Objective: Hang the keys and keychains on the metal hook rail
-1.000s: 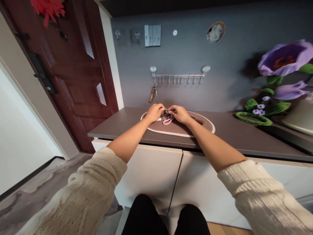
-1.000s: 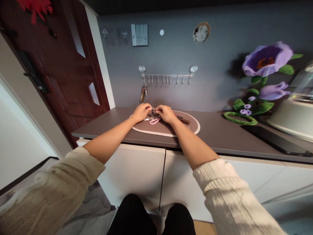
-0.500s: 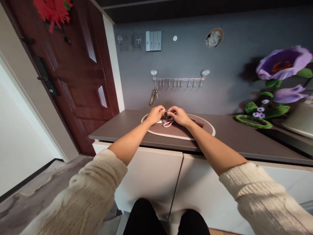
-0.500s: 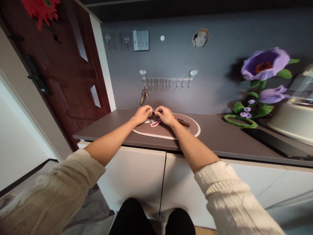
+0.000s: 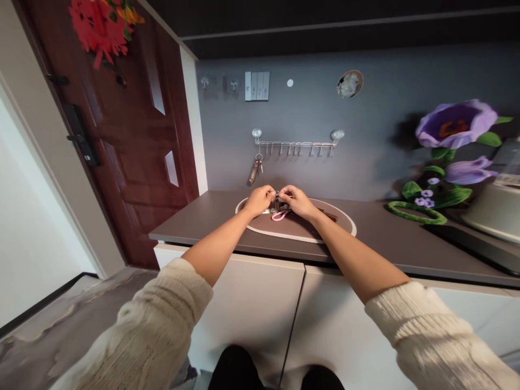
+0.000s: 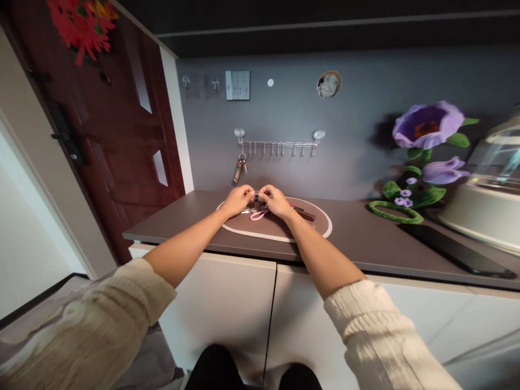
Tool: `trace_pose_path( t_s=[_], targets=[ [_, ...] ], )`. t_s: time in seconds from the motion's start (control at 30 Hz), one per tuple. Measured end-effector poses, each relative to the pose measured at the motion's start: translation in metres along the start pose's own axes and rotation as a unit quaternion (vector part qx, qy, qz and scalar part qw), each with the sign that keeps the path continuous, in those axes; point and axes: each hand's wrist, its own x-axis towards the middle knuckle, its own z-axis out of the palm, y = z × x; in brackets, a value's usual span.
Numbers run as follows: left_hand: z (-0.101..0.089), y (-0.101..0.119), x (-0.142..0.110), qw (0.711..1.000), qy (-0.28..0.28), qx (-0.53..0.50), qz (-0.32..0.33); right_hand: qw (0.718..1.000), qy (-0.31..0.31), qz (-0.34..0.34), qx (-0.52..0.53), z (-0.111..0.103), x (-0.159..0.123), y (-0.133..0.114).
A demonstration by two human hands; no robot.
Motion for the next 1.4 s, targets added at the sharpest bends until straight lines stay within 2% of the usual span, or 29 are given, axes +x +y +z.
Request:
trace_pose_path(
  t_s=[0.37, 0.5, 0.7, 0.83, 1.03, 1.23, 1.4],
  targets=[
    [0.003, 0.001, 0.0, 1.0, 0.016, 0.014, -0.005, 1.0, 0.003, -0.024, -0.001, -0.004, -0.002, -0.003],
    [-0.003, -0.002, 0.006, 0.998, 0.021, 0.047, -0.02, 1.0, 0.005, -0.021, 0.013, -0.004, -0.001, -0.005],
    [-0.016, -0.007, 0.013, 0.991, 0.012, 0.128, -0.022, 0.999, 0.042, -0.011, 0.012, -0.006, 0.005, -0.011],
    [-0.018, -0.017, 0.01, 0.986, 0.007, 0.167, -0.019, 0.998, 0.055, -0.015, 0.011, -0.01, 0.02, -0.012],
    [-0.016, -0.031, 0.005, 0.982, 0.004, 0.183, -0.045, 0.993, 0.084, 0.012, 0.078, -0.007, 0.054, -0.018],
    [-0.015, -0.031, 0.005, 0.982, -0.018, 0.178, -0.067, 0.982, 0.135, 0.056, 0.119, 0.001, 0.086, -0.036],
    [-0.011, -0.03, 0.005, 0.984, -0.023, 0.171, -0.046, 0.973, 0.152, 0.095, 0.147, 0.006, 0.109, -0.045]
  ],
)
